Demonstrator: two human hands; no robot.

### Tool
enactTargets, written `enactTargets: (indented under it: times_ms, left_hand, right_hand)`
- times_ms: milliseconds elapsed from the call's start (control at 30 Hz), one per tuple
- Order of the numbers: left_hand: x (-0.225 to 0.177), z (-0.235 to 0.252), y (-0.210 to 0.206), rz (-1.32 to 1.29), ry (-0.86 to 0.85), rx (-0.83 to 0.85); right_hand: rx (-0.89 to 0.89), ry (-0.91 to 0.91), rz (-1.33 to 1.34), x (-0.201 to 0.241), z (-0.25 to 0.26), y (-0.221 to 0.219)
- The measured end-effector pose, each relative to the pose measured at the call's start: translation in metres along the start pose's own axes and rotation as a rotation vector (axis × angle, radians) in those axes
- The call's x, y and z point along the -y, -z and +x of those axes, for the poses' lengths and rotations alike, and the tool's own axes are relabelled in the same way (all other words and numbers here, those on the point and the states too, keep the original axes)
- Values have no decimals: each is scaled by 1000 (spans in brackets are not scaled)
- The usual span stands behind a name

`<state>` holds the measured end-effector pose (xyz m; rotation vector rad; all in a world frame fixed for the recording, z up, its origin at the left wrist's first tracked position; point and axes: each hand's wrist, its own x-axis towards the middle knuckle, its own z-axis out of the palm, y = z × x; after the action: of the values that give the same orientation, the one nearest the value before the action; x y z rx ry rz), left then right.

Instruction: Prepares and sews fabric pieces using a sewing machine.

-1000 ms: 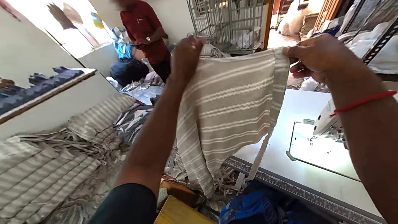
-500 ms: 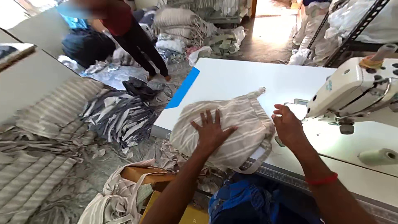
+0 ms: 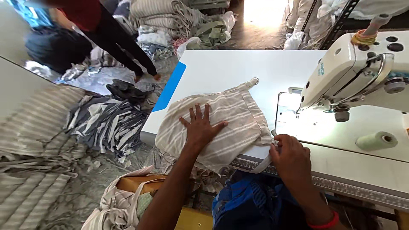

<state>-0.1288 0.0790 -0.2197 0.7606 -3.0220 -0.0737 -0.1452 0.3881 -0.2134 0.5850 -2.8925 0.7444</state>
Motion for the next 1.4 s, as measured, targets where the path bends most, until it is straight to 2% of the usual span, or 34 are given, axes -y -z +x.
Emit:
enactTargets:
  times_ms: [167,500,600,767,933,1033,1133,1200,1300,1400]
  left_hand:
    - [22,17,4,-5,-43,-11]
    - [26,18,-1,-9,-35,-29]
    - [26,18,-2,-8,-34,-22]
    - [25,18,-4,-11,-34,-19]
    - [25,20,-6,-17,-30,-11]
    - [24,20,-5,-13,-33,-7]
    - [22,17,-5,-14,-38,-4]
    - [19,13,-4,-21,-46,-14]
    - [17,3,-3,-26,-60,-3]
    - [17,-5,-5,-29,-71,-9]
  right_hand:
    - [55,30,33,-23,12,15]
    - [-53,85,20,-30,10,1]
    - [-14,43,-38,-25,14,6]
    - [205,-129,-136,-7,33,22]
    - [184,-141,-156,-8,35,16]
    - [248,-94,-104,-6,38,30]
    - [217,49,-5,22,62,44]
    - [235,169,65,47,96,38]
    - [253,230,126,68,166,-1]
    - [147,313,101,55,207,-51]
